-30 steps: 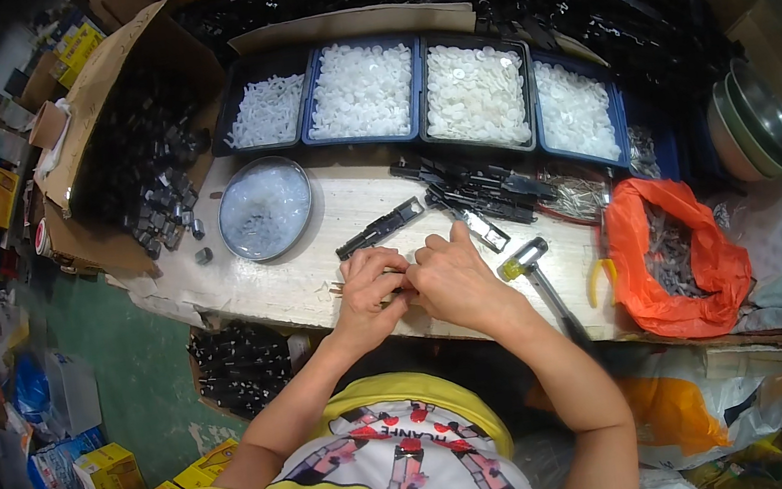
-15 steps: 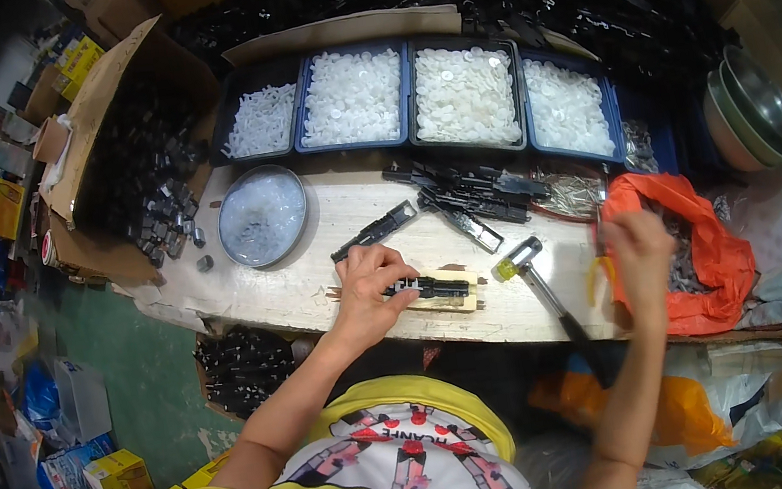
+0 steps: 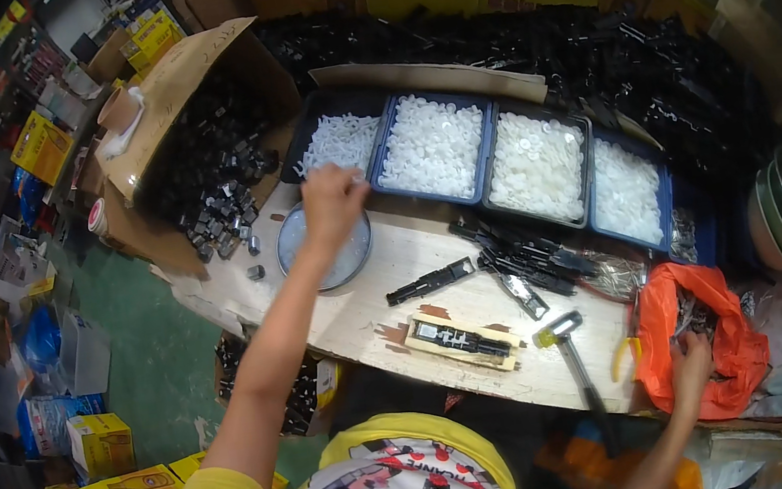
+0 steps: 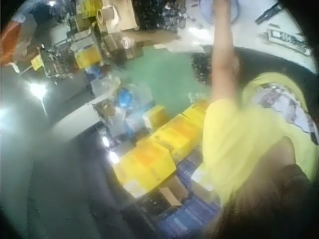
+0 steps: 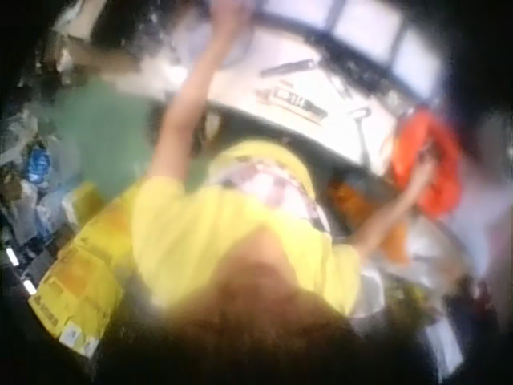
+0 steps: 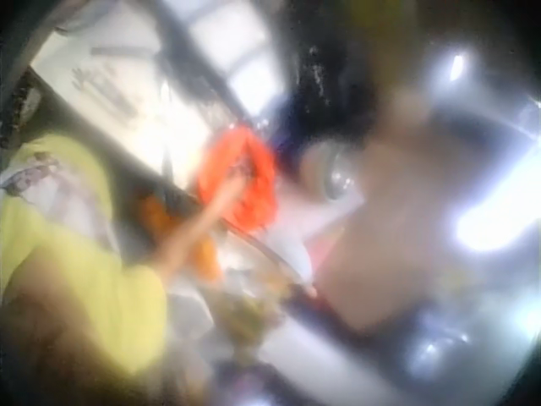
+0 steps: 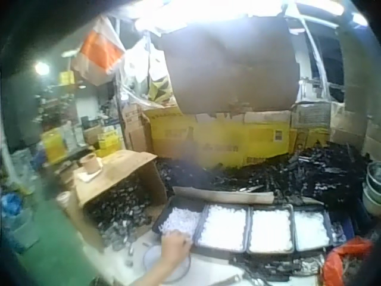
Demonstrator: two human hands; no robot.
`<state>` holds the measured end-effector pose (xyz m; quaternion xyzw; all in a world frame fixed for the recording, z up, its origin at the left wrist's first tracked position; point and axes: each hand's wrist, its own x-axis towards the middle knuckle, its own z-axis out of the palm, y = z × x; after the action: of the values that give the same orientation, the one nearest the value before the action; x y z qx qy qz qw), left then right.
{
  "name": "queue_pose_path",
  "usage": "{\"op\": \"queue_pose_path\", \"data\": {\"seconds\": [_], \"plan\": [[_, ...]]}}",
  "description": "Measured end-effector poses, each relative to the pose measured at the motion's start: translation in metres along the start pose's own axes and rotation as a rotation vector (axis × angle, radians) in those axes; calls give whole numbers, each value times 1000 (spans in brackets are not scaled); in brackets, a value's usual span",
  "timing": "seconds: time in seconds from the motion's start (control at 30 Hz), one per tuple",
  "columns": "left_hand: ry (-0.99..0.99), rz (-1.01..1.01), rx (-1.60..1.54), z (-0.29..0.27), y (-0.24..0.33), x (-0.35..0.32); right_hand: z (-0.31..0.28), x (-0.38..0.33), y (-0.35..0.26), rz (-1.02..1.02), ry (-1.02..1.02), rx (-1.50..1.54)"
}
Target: The person assembles small metal lock components at a cluttered workbench. They pick up metal cylinders and white plastic pieces, insert the plastic into the cylinders, and use a hammer and a wooden jig to secure the parts. The person repeatedly handles the components, tapping them into place and organizing the finished units.
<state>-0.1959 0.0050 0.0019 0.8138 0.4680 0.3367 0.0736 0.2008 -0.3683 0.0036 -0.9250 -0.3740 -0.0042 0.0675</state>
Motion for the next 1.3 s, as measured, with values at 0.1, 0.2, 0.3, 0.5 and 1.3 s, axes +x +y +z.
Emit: {"op": "queue_pose_path", "data": {"seconds": [0.1, 0.2, 0.3, 0.5, 1.3], "plan": [[-67, -142, 250, 2, -24, 39, 0, 1, 0, -19, 26, 76], [-319, -188, 362, 21, -37, 60, 1, -2, 3, -38, 49, 44], [-289, -171, 300, 28, -49, 71, 1, -3, 5, -60, 76, 43], [-222, -248, -148, 4, -67, 71, -11, -11, -11, 6, 161, 460], [55, -468, -1185, -47, -41, 31, 10, -8, 8, 79, 191, 648]]}}
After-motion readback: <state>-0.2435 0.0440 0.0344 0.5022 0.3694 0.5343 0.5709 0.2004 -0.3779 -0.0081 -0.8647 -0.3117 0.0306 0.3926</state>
